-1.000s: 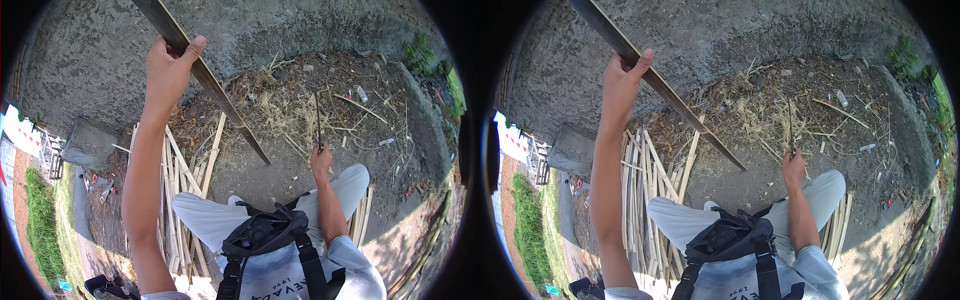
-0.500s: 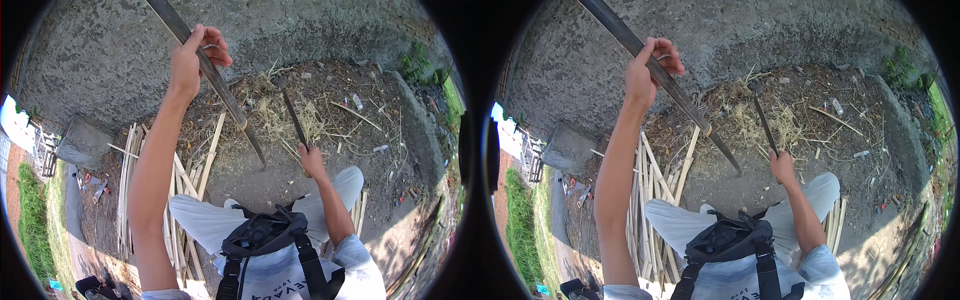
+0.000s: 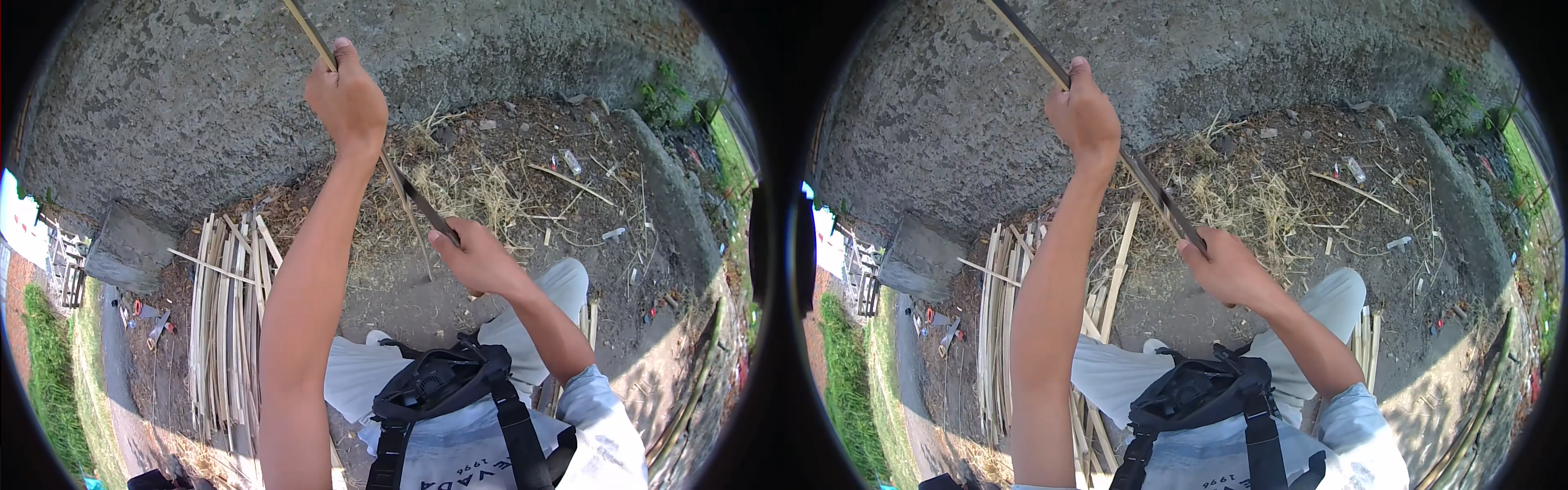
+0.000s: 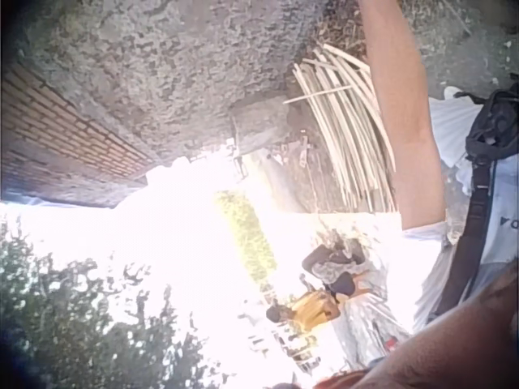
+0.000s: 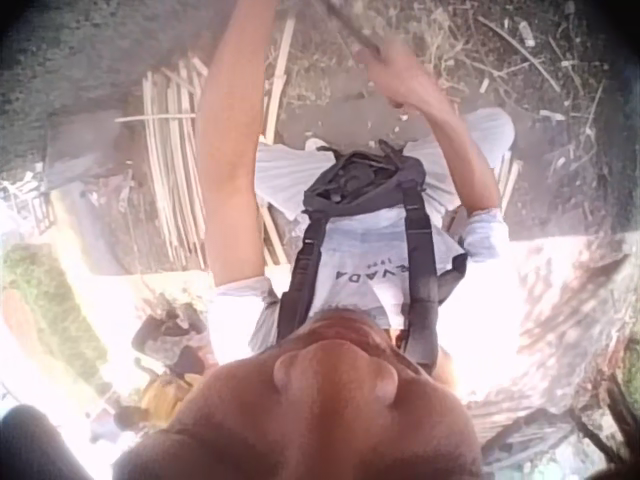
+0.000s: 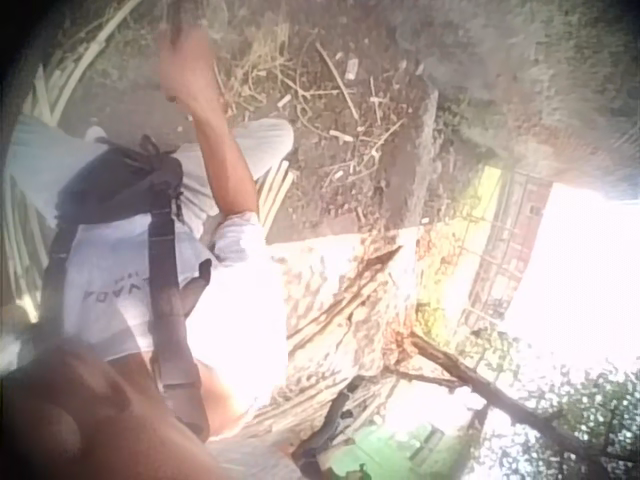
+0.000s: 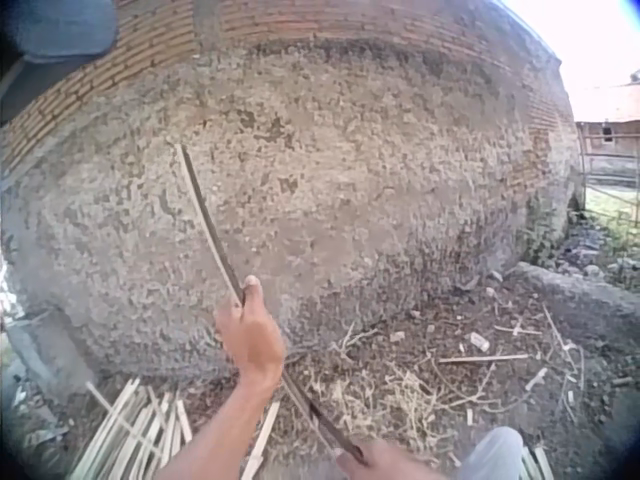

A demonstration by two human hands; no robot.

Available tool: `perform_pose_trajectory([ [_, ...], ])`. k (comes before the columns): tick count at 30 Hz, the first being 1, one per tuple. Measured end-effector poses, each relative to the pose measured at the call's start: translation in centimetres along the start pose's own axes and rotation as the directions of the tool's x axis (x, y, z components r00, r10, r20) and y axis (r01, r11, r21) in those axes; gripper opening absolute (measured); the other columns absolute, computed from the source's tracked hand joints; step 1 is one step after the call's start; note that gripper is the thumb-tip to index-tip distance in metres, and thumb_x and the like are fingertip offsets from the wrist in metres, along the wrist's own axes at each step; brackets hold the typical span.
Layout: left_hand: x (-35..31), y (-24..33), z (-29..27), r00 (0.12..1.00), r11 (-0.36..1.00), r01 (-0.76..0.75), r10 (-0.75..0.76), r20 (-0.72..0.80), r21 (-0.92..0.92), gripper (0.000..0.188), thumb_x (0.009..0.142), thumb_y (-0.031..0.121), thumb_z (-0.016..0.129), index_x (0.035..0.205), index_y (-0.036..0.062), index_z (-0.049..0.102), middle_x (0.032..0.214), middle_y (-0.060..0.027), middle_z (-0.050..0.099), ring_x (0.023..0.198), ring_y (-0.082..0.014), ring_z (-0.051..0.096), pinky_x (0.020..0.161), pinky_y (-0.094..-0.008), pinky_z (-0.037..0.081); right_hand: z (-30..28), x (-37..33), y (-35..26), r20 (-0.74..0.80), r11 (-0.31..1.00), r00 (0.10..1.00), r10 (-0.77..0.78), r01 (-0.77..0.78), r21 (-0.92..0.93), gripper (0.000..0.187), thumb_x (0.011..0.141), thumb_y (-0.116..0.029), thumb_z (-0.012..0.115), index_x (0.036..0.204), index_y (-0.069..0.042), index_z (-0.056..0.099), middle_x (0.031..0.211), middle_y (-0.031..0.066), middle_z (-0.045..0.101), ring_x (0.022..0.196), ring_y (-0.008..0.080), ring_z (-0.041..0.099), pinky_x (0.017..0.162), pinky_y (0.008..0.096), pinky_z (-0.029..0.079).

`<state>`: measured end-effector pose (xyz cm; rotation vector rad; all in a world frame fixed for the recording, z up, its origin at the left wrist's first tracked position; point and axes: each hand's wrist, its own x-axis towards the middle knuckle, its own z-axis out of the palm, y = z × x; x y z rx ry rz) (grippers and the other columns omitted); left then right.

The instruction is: The person scrapes the outer layer of a long bamboo strip with a machete to smooth the surface.

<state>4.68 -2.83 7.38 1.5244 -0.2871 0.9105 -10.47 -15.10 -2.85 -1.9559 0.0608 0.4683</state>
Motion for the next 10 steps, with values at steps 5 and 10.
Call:
perform_pose_trajectory([
  [5, -0.5, 1.4, -0.9, 0.997, 0.996, -0.033, 0.039, -0.069, 0.081, 0.042, 0.095, 0.026, 0.048, 0.063, -0.0008, 0.046, 0.049, -0.0086, 0.045, 0.048, -0.0193, 0.044, 0.052, -0.0385, 0.034, 0.1, -0.3, -2.7, -0.261, 0.876, 0.9, -0.348, 0.411, 0.25, 0.035, 0.097, -0.03, 0.045, 0.091, 0.003, 0.056, 0.053, 0.004, 0.049, 0.05, 0.0167, 0.056, 0.048, 0.0358, 0.043],
  [10, -1.0, 1.6, -0.2, 0.987, 0.999, -0.016, 0.02, -0.161, 0.028, 0.043, 0.092, 0.029, 0.052, 0.06, 0.0015, 0.042, 0.051, -0.007, 0.043, 0.052, -0.0193, 0.041, 0.057, -0.0387, 0.034, 6.4, 5.3, 6.2, -0.207, 0.907, 0.949, -0.237, 0.14, -0.397, 0.043, 0.094, -0.037, 0.051, 0.107, 0.003, 0.059, 0.091, 0.0271, 0.067, 0.084, 0.0412, 0.068, 0.073, 0.0377, 0.052],
])
